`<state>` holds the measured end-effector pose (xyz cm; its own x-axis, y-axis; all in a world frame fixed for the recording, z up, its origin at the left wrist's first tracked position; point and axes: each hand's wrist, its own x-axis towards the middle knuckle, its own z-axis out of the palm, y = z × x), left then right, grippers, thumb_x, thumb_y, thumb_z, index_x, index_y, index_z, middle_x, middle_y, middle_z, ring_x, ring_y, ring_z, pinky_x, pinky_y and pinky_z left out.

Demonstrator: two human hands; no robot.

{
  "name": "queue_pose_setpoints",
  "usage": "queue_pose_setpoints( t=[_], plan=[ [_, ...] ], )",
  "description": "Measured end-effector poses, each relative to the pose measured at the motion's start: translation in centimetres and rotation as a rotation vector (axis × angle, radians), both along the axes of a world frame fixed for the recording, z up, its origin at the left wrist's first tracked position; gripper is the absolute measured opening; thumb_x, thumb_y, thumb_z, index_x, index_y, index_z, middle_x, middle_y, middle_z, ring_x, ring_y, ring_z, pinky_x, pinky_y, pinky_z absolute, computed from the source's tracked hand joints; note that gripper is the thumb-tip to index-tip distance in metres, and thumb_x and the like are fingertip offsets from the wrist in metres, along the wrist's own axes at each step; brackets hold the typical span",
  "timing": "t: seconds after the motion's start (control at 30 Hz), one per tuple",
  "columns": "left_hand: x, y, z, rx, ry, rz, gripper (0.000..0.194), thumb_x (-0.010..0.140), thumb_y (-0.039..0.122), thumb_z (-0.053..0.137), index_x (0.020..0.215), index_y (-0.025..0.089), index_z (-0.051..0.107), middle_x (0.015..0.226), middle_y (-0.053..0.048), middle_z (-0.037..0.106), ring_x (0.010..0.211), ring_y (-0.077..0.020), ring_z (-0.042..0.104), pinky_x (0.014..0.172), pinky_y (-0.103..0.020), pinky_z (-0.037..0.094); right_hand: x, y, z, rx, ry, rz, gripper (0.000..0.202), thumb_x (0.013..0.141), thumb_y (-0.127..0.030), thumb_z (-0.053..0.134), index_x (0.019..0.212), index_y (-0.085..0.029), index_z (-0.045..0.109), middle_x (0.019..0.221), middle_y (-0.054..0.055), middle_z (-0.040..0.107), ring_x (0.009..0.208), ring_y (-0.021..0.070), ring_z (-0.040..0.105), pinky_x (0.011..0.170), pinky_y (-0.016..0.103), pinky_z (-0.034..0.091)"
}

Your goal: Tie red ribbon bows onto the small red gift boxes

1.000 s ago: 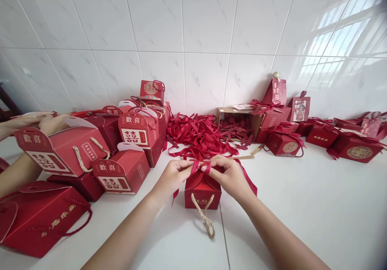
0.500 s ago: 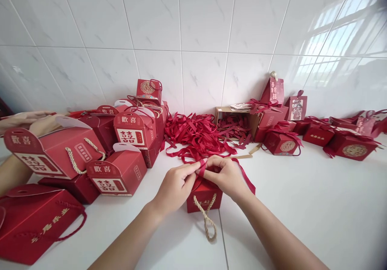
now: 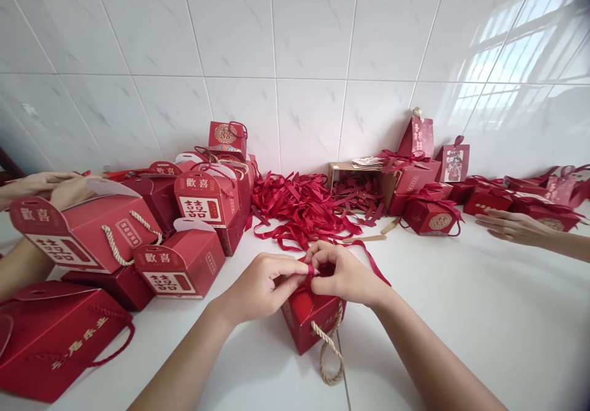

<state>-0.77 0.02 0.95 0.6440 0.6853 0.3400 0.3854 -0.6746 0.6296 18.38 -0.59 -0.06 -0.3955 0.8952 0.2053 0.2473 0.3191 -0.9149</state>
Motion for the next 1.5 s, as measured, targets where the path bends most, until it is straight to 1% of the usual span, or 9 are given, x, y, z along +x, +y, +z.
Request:
queue_pose_setpoints(
  t=[0.2,0.33,0.47,0.63,0.77,0.97,1.1,1.27,1.5],
  plan=[
    [0.1,0.1,0.1,-0.069,-0.047,0.054,0.021,0.083,0.025,0.055,0.081,0.022,0.076,0.068,-0.004,0.068,0.060,-0.0165,0.056,0.059,-0.027,0.043,-0.2,-0.4,0.3,0.004,0.011,0.006,0.012,0.059,-0.010,0.063,0.055,-0.019,0.056,0.105,0.004,0.058,0.106,0.0222,0.055,0.081,0.029,0.044],
    [-0.3,0.2,-0.1,-0.156,-0.067,0.110,0.021,0.084,0.033,0.054,0.078,0.018,0.068,0.064,-0.002,0.059,0.057,-0.0136,0.046,0.054,-0.025,0.037,-0.2,-0.3,0.0,-0.036,0.058,-0.031,0.009,0.060,-0.013,0.062,0.054,-0.018,0.058,0.109,0.006,0.060,0.097,0.0211,0.059,0.076,0.030,0.044],
    [-1.0,0.6,0.0,-0.166,-0.048,0.182,0.026,0.090,0.039,0.046,0.076,0.019,0.056,0.065,0.002,0.048,0.059,-0.0126,0.040,0.055,-0.024,0.033,0.4,0.0,-0.3,-0.080,0.155,-0.160,0.017,0.061,-0.016,0.056,0.048,-0.018,0.046,0.102,0.006,0.063,0.096,0.0216,0.059,0.073,0.029,0.041],
    [-1.0,1.0,0.3,-0.131,-0.110,0.156,0.026,0.089,0.034,0.046,0.068,0.019,0.047,0.077,0.000,0.048,0.075,-0.0156,0.047,0.073,-0.026,0.038,1.5,0.3,-0.6,-0.087,0.136,-0.176,0.016,0.064,-0.019,0.055,0.054,-0.018,0.042,0.110,0.006,0.062,0.091,0.0201,0.058,0.069,0.029,0.039],
    [-0.2,1.2,-0.2,-0.215,-0.166,0.134,0.030,0.088,0.039,0.048,0.066,0.019,0.045,0.099,-0.005,0.052,0.096,-0.0199,0.051,0.088,-0.029,0.037,1.4,0.3,-0.9,0.018,0.121,-0.152,0.012,0.072,-0.024,0.055,0.063,-0.020,0.049,0.109,0.006,0.063,0.105,0.0228,0.055,0.083,0.033,0.040],
    [0.0,1.3,-0.7,-0.204,-0.125,0.167,0.034,0.087,0.038,0.050,0.060,0.019,0.042,0.101,-0.006,0.053,0.095,-0.0194,0.053,0.088,-0.029,0.038,2.4,0.1,-0.8,0.256,-0.090,-0.264,0.015,0.064,-0.014,0.057,0.055,-0.020,0.047,0.116,0.006,0.060,0.112,0.0259,0.051,0.098,0.042,0.033],
    [-0.2,1.3,-0.6,-0.158,-0.100,0.144,0.032,0.086,0.032,0.051,0.061,0.019,0.036,0.102,-0.005,0.054,0.091,-0.0179,0.052,0.087,-0.031,0.039,3.5,-0.1,-0.4,0.387,-0.225,-0.311,0.016,0.062,-0.012,0.059,0.054,-0.020,0.047,0.116,0.005,0.060,0.113,0.0280,0.048,0.099,0.047,0.030],
    [0.2,1.3,-1.0,-0.201,-0.199,0.166,0.038,0.083,0.031,0.056,0.059,0.020,0.028,0.098,-0.005,0.053,0.087,-0.0166,0.052,0.080,-0.029,0.041,3.1,0.1,-1.1,0.481,-0.240,-0.327,0.009,0.071,-0.016,0.054,0.064,-0.020,0.051,0.111,0.006,0.060,0.105,0.0250,0.052,0.094,0.046,0.035],
    [0.3,1.5,-1.2,-0.159,-0.205,0.213,0.040,0.082,0.036,0.058,0.055,0.019,0.033,0.090,-0.004,0.052,0.078,-0.0150,0.050,0.074,-0.028,0.040,2.5,-0.2,-1.4,0.554,-0.335,-0.310,0.019,0.067,-0.012,0.055,0.052,-0.018,0.045,0.107,0.003,0.062,0.099,0.0238,0.051,0.091,0.045,0.035]
  ],
)
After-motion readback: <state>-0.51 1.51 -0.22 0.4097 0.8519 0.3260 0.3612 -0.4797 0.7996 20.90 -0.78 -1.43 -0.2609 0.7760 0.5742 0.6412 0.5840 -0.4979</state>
